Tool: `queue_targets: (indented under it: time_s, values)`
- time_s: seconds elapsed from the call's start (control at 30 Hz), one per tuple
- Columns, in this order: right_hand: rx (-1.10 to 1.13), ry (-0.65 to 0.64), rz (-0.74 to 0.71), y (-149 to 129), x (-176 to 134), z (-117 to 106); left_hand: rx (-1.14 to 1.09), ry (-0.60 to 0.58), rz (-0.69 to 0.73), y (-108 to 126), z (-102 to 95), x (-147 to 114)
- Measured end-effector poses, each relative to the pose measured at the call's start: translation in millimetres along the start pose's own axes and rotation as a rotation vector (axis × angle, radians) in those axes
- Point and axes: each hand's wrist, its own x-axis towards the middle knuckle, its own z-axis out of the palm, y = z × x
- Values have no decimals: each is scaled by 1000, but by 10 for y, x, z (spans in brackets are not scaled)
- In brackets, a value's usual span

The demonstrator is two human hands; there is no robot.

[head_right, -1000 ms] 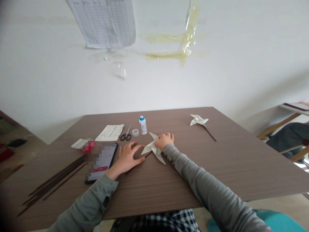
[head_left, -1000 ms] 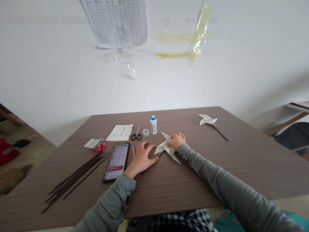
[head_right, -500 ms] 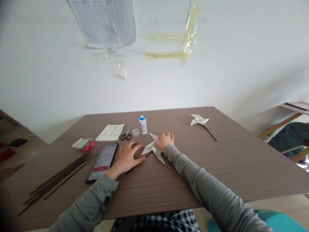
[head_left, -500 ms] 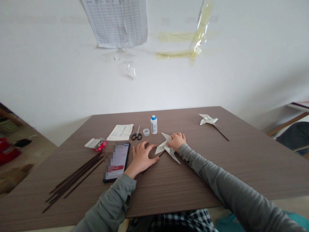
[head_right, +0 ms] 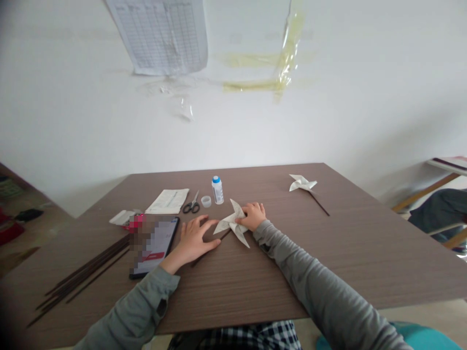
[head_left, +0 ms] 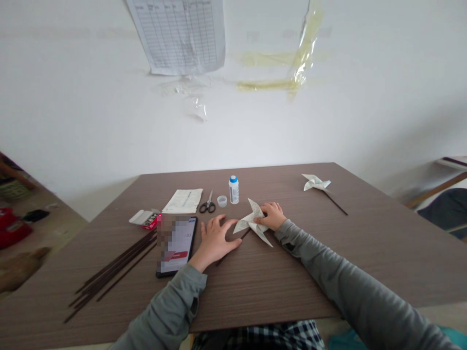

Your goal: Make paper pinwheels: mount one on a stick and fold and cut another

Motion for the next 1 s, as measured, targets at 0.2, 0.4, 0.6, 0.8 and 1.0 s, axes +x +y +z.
queue_targets:
  time_s: [0.2,0.4,0.6,0.8,1.0]
  values:
    - [65,19,-58,134,58,9,7,4,-6,-23,17,13]
    - [150,42,-114,201,67,-32,13,-22,-12,-21,11,8]
    - [259,103,-151,184,48,-75,-2,-22,-21,-3,-8,-8]
    - [119,98,-118,203,85,-8,15,-37,-26,34,-37,-24]
    - [40,52,-54,184,139,12,18,-18,-16,28,-22,-15]
